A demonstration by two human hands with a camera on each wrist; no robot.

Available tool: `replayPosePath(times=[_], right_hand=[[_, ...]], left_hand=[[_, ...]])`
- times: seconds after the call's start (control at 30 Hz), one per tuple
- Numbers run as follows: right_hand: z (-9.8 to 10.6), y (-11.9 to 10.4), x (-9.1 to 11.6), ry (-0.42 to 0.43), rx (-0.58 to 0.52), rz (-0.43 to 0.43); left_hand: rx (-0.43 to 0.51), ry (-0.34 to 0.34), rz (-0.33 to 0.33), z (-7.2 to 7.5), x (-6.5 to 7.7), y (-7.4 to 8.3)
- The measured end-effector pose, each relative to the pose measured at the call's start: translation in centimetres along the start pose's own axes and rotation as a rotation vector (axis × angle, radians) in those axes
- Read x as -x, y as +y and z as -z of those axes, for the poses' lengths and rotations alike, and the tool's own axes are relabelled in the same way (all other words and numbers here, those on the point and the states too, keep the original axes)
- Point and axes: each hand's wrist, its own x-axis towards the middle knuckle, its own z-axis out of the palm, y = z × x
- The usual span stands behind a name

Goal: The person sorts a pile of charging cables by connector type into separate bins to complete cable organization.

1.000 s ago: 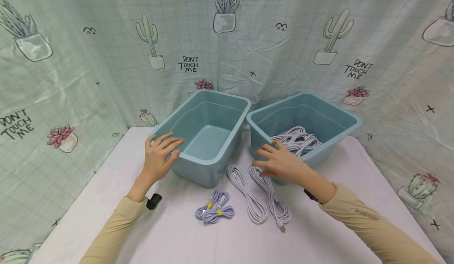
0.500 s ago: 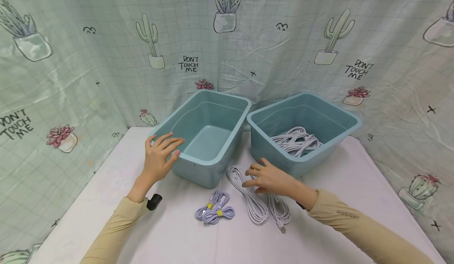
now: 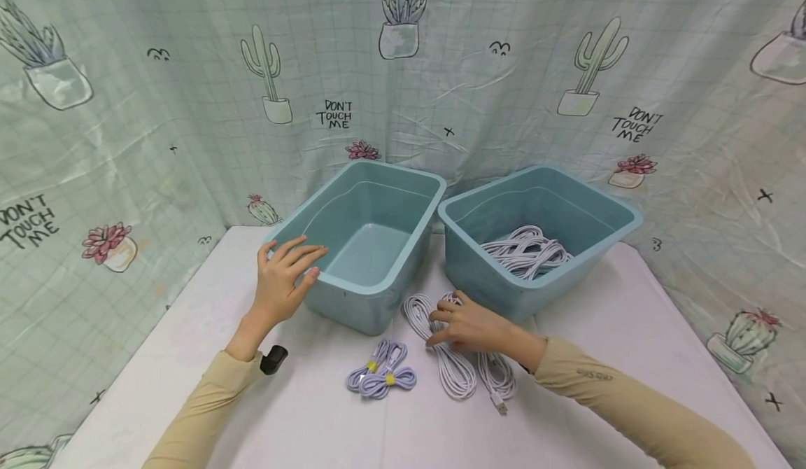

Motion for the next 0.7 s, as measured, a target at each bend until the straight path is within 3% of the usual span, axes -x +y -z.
replayPosePath(times=[0.7], right_hand=[[-1.2, 0.1, -0.5, -0.084, -0.079, -0.031]], left_hand=[[0.002, 0.0, 0.007, 0.0, 0.0, 0.1]])
